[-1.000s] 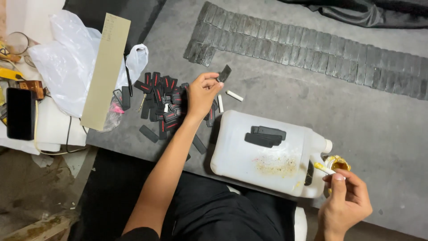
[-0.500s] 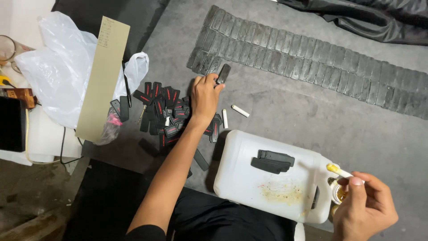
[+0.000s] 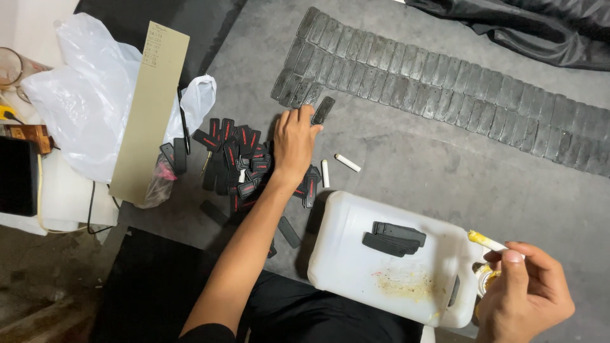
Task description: Applying glue to small leather tags and inserting them into slots on a leather sheet
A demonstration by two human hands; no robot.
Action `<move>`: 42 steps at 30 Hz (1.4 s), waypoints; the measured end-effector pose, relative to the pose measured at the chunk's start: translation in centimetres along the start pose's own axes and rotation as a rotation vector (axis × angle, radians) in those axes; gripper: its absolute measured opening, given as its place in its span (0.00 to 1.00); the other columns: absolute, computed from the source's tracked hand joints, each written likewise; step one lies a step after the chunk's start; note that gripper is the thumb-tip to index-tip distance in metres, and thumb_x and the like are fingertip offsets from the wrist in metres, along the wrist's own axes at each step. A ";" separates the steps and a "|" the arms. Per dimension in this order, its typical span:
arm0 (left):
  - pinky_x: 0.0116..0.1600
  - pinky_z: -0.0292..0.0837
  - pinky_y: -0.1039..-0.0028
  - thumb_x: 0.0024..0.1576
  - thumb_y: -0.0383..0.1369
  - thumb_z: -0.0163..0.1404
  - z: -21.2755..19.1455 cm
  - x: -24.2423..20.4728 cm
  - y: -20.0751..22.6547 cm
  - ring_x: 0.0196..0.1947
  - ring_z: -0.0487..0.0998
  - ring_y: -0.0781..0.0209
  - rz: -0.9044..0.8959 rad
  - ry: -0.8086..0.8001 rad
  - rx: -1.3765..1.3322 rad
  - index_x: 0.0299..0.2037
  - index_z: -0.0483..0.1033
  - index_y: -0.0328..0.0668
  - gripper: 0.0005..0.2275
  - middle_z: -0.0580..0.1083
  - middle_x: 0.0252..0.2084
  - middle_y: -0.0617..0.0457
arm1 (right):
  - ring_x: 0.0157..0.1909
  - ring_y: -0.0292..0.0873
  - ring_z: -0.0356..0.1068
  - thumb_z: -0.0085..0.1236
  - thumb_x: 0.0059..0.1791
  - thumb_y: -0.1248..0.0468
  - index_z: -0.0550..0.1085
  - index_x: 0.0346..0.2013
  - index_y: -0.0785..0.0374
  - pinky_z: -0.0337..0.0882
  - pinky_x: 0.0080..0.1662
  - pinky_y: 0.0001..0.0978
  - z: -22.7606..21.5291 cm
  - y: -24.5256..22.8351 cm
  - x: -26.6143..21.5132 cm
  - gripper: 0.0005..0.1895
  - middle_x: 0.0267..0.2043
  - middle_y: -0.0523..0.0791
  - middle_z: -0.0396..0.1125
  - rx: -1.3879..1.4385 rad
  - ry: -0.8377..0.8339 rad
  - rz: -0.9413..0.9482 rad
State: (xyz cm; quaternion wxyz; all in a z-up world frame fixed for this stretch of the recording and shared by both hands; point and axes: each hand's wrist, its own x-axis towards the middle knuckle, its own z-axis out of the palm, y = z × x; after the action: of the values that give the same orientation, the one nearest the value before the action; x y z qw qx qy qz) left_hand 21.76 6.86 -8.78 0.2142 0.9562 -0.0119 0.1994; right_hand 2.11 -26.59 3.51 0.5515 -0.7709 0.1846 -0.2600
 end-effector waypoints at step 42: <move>0.45 0.69 0.60 0.64 0.30 0.44 -14.0 -10.3 8.1 0.37 0.76 0.46 -0.026 -0.014 -0.603 0.43 0.75 0.35 0.08 0.77 0.39 0.45 | 0.40 0.35 0.70 0.60 0.52 0.69 0.76 0.43 0.64 0.70 0.47 0.23 16.5 -2.0 11.1 0.06 0.43 0.48 0.76 0.189 -0.779 0.196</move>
State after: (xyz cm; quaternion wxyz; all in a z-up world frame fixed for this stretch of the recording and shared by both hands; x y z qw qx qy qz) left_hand 6.15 4.70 2.11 0.4910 0.8508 -0.0599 0.1773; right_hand 20.98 -19.83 3.33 0.6707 -0.7363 0.0101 0.0893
